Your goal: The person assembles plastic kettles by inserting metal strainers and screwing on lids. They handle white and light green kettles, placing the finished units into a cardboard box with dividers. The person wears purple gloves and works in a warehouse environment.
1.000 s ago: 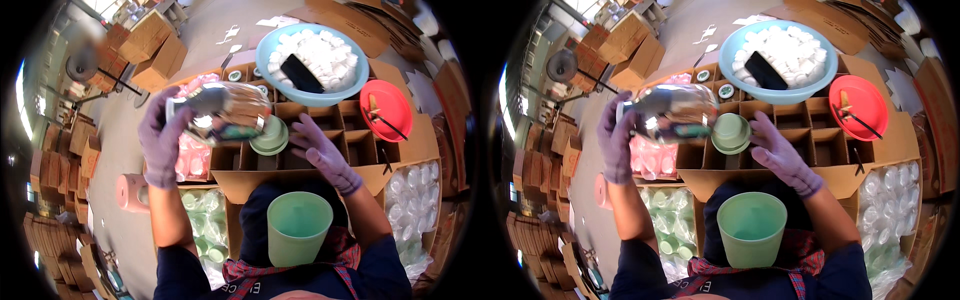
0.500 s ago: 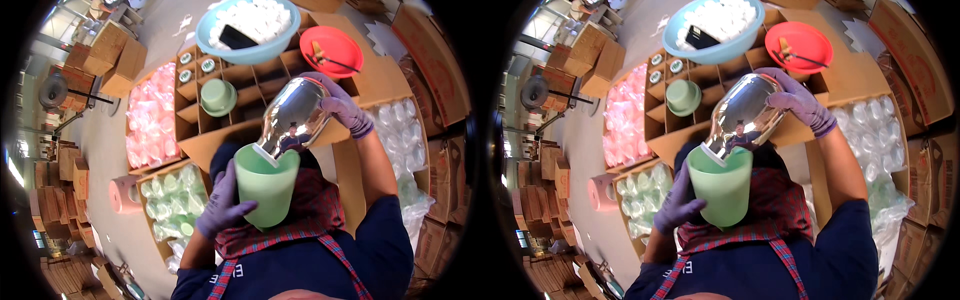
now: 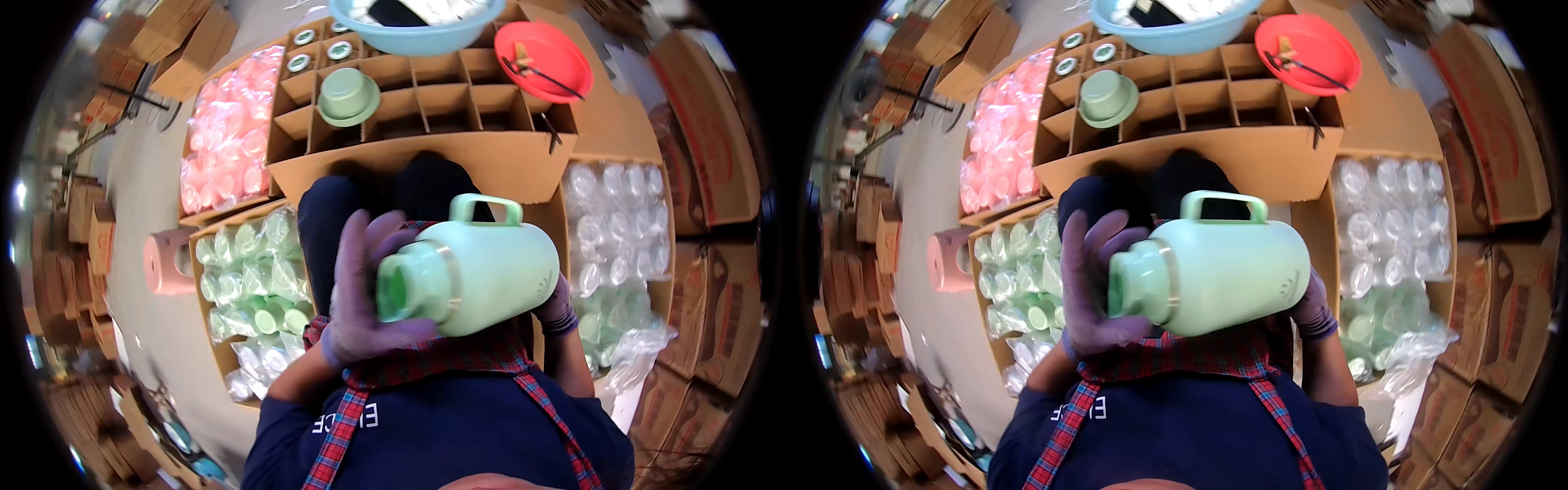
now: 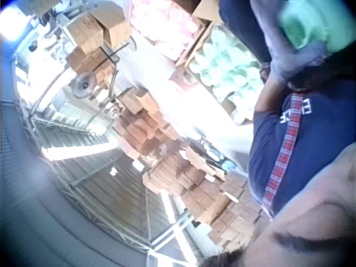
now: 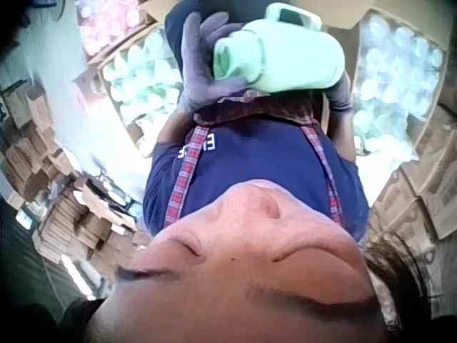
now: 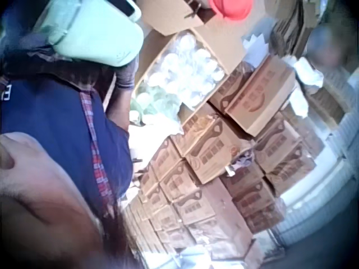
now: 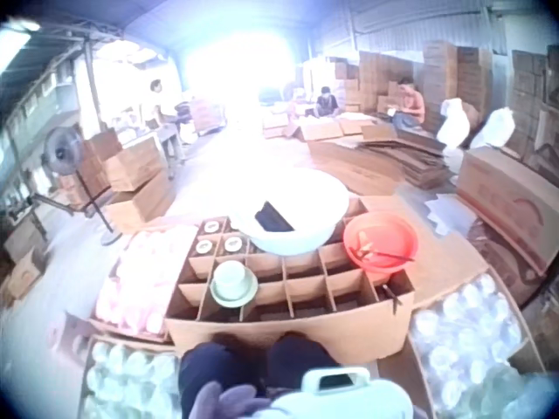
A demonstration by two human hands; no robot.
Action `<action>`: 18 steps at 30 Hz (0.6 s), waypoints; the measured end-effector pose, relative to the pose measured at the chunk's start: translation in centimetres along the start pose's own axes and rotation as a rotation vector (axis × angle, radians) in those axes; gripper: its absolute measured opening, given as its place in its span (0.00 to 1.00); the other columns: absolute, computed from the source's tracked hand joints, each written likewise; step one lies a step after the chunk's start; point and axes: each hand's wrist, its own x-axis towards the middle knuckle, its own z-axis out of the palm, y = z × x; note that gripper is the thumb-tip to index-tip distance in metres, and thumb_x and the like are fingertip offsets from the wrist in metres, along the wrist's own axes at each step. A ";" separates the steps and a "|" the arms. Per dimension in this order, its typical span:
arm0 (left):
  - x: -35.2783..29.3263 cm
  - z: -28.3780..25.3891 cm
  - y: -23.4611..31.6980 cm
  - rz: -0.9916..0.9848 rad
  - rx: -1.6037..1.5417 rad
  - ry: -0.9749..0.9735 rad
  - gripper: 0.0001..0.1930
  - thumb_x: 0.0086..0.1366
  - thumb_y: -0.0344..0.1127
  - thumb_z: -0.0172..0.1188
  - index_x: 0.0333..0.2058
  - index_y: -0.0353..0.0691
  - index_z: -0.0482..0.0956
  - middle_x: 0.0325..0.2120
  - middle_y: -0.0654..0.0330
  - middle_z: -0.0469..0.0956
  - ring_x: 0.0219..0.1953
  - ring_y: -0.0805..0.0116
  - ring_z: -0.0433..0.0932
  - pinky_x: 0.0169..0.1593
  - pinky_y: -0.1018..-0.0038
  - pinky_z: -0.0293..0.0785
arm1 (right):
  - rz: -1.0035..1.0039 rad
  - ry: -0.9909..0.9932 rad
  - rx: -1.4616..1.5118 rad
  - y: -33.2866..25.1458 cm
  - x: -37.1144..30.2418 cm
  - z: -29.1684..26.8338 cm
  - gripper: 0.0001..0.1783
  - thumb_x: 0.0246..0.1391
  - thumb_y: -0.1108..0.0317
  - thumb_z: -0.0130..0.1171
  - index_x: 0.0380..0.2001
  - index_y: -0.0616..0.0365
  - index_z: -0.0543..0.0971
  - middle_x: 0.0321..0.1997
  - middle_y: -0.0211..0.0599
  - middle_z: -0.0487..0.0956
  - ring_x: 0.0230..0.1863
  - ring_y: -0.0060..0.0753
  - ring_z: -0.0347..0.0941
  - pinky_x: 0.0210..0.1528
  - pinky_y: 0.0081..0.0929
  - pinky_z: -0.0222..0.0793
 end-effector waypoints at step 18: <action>5.6 1.6 2.7 0.151 0.039 -0.197 0.56 0.50 0.42 0.80 0.70 0.29 0.54 0.58 0.46 0.73 0.61 0.47 0.73 0.65 0.59 0.67 | -0.217 0.232 -0.046 -1.2 3.7 0.9 0.41 0.57 0.57 0.69 0.68 0.61 0.65 0.68 0.49 0.71 0.68 0.44 0.68 0.70 0.42 0.63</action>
